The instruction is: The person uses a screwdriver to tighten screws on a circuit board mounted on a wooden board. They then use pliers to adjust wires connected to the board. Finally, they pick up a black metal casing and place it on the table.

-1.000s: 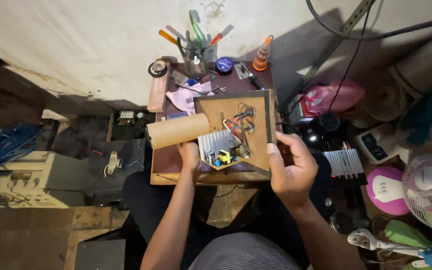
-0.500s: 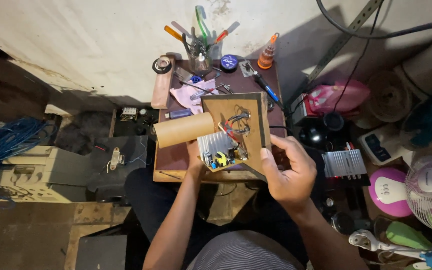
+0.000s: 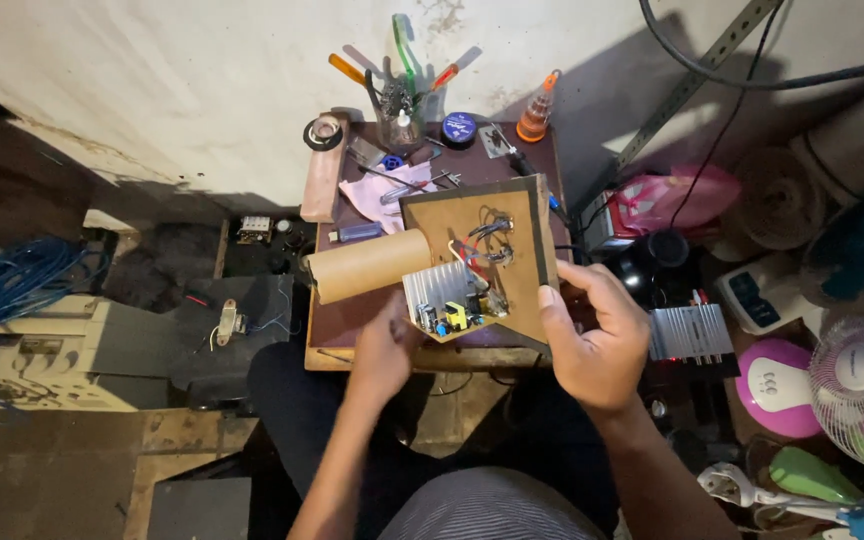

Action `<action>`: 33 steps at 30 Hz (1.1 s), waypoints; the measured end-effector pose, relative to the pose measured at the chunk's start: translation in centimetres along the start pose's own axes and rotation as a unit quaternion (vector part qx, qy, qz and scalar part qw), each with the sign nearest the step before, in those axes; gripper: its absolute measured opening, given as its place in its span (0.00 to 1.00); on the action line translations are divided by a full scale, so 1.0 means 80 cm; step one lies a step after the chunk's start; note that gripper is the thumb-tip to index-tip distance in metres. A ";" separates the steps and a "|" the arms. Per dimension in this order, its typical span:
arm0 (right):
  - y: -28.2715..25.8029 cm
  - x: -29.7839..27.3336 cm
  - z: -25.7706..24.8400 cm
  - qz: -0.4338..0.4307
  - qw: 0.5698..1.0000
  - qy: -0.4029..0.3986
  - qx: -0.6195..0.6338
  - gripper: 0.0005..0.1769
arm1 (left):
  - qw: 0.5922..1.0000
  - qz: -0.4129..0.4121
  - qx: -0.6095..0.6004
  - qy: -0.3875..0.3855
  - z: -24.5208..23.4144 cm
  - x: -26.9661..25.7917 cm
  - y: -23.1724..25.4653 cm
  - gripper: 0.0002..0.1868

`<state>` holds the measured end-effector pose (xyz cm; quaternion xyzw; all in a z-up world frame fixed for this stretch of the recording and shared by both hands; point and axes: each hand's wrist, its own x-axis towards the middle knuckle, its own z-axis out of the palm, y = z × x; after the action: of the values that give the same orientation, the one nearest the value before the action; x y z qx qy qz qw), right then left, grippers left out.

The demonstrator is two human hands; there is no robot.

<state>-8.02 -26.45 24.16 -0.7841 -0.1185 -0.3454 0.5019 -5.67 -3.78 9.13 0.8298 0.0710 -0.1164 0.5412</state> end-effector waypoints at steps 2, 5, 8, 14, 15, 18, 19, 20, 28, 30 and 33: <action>0.007 0.002 -0.002 0.004 1.000 0.001 -0.002 0.10 | 0.999 -0.007 0.003 -0.041 -0.015 -0.031 0.030 0.11; 0.000 0.001 -0.005 0.042 0.998 -0.019 -0.032 0.10 | 0.996 0.066 0.004 -0.066 -0.056 -0.079 0.120 0.13; 0.001 0.003 -0.004 0.052 0.998 -0.020 -0.035 0.10 | 0.984 0.171 0.034 0.028 -0.073 -0.084 0.183 0.11; -0.003 0.005 -0.003 0.033 0.999 0.007 -0.004 0.10 | 0.986 0.163 0.019 0.014 -0.059 -0.045 0.240 0.29; -0.004 0.005 -0.004 0.032 0.999 0.006 -0.006 0.10 | 0.991 0.129 -0.007 -0.026 -0.054 -0.041 0.245 0.34; -0.005 0.006 -0.004 0.024 1.000 0.011 -0.011 0.10 | 0.990 0.120 0.067 -0.023 -0.030 -0.033 0.227 0.44; -0.004 0.006 -0.004 0.025 1.000 0.010 -0.010 0.10 | 0.990 0.119 0.067 -0.023 -0.029 -0.034 0.232 0.44; -0.004 0.006 -0.004 0.023 1.000 0.009 -0.010 0.10 | 0.987 0.131 0.093 -0.026 -0.030 -0.034 0.237 0.46; -0.005 0.009 -0.001 0.018 1.000 0.009 -0.002 0.09 | 0.980 0.137 0.138 -0.052 -0.030 -0.026 0.240 0.52; -0.003 0.008 -0.001 0.023 1.000 0.012 0.001 0.10 | 0.975 0.134 0.163 -0.066 -0.030 -0.026 0.239 0.52; -0.003 0.011 -0.002 0.020 1.000 0.008 -0.004 0.10 | 0.975 0.132 0.163 -0.073 -0.026 -0.010 0.229 0.53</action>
<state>-7.61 -26.61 24.94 -0.7857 -0.0968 -0.3421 0.5063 -1.73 -9.27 26.29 0.8980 -0.0987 -0.1147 0.4132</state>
